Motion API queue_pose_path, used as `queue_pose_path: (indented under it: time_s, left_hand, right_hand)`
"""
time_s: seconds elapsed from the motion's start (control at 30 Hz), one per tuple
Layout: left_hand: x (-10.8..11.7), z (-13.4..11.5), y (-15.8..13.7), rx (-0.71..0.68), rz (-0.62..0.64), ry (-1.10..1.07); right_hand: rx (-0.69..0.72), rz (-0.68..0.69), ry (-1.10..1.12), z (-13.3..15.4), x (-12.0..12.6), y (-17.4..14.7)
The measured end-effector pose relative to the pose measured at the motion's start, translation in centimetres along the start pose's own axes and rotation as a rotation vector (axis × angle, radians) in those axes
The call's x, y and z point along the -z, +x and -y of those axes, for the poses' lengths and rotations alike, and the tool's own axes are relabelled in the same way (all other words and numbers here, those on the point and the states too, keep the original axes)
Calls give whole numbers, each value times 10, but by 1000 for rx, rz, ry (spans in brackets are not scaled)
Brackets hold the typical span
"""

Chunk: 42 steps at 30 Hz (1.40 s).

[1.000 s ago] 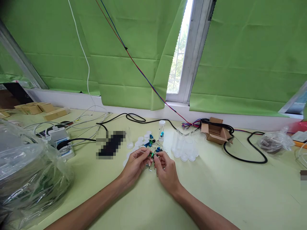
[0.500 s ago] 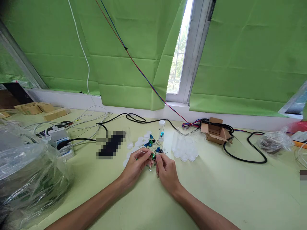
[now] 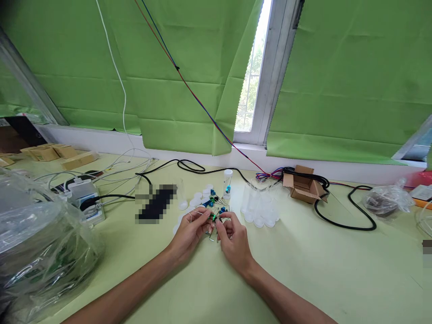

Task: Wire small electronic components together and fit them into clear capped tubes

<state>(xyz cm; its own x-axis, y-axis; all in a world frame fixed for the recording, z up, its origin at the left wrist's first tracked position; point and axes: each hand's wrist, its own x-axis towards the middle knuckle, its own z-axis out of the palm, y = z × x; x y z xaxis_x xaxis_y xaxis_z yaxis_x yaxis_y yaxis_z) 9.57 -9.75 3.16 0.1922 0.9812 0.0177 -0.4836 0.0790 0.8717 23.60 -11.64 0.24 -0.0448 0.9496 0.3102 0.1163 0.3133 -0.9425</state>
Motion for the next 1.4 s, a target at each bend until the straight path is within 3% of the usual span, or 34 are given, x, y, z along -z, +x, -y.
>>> queue_pose_path:
  time_s: [0.4, 0.67, 0.9, 1.1, 1.4]
  left_hand:
    - [-2, -1, -1, -30, 16, 75]
    - [-3, -1, -3, -40, 40, 148]
    - [-4, 0, -2, -11, 18, 69]
    - [-1, 0, -1, -4, -19, -17]
    - [-2, 0, -2, -18, -3, 33]
  right_hand:
    - [-5, 39, 22, 0, 0, 1]
    - [-11, -13, -61, 2, 0, 2]
    - [-23, -46, -61, 3, -1, 1]
    - [-33, 25, 7, 0, 0, -1]
    - [-16, 46, -16, -2, 0, 0]
